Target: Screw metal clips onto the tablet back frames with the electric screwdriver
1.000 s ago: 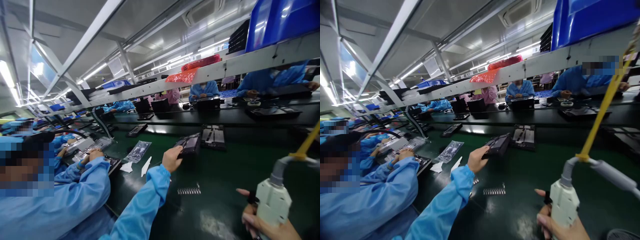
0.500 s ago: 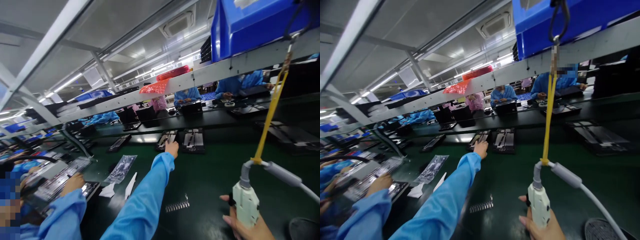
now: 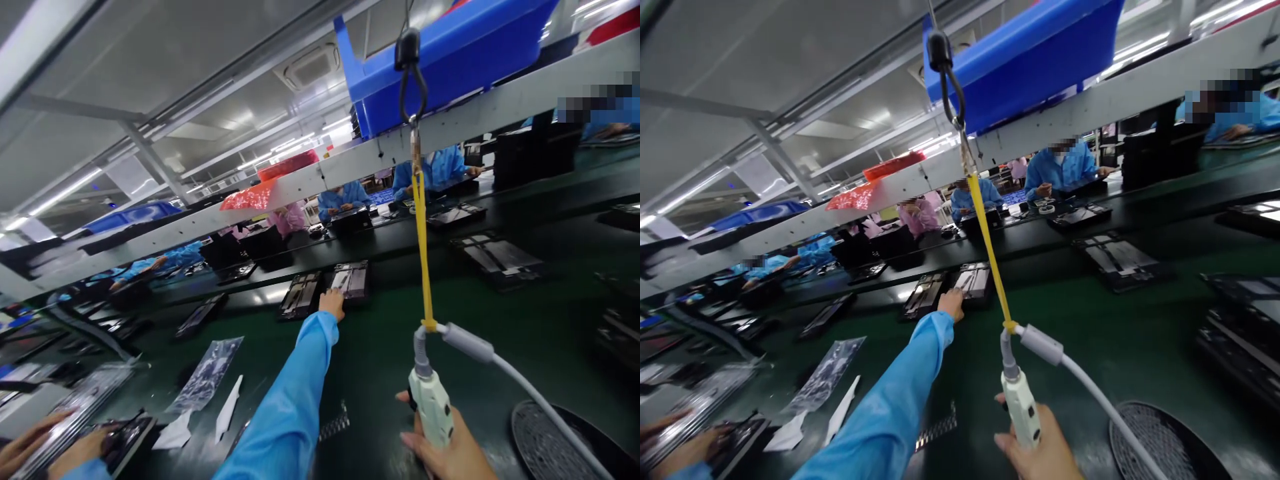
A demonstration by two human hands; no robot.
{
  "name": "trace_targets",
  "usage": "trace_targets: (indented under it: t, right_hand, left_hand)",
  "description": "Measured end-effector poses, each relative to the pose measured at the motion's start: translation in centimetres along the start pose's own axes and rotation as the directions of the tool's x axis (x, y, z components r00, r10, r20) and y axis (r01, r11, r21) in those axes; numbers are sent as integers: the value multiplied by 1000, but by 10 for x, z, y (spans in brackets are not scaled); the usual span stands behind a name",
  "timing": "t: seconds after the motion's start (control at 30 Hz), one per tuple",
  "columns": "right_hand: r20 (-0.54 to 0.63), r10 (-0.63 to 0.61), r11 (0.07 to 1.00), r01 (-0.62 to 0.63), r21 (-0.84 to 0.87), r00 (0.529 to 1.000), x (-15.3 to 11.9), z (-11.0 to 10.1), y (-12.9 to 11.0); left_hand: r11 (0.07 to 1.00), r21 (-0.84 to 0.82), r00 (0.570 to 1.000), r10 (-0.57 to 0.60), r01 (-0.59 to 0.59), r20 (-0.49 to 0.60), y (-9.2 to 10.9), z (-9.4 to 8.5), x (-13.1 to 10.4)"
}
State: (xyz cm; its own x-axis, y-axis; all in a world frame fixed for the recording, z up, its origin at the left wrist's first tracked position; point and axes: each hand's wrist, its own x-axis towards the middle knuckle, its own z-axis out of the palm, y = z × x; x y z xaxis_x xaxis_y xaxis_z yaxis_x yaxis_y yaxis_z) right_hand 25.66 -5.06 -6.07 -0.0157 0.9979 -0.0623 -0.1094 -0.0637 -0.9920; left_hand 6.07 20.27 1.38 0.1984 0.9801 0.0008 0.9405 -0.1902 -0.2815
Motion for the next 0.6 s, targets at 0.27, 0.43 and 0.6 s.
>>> trace_targets:
  t: [0.27,0.43,0.6]
  right_hand:
    - [15,-1,998,0,66,1000,-1,2,-8]
    - [50,-94,996,94,5,994,0,-24,-34]
    - [-264,-274,961,276,-29,925,-5,-60,-66]
  left_hand:
    - [991,-130,953,-75,38,-295,21,-45,-53]
    - [973,-228,907,-65,-35,-416,34,-55,-116]
    - [896,-254,738,112,-365,-666,56,-32,-193]
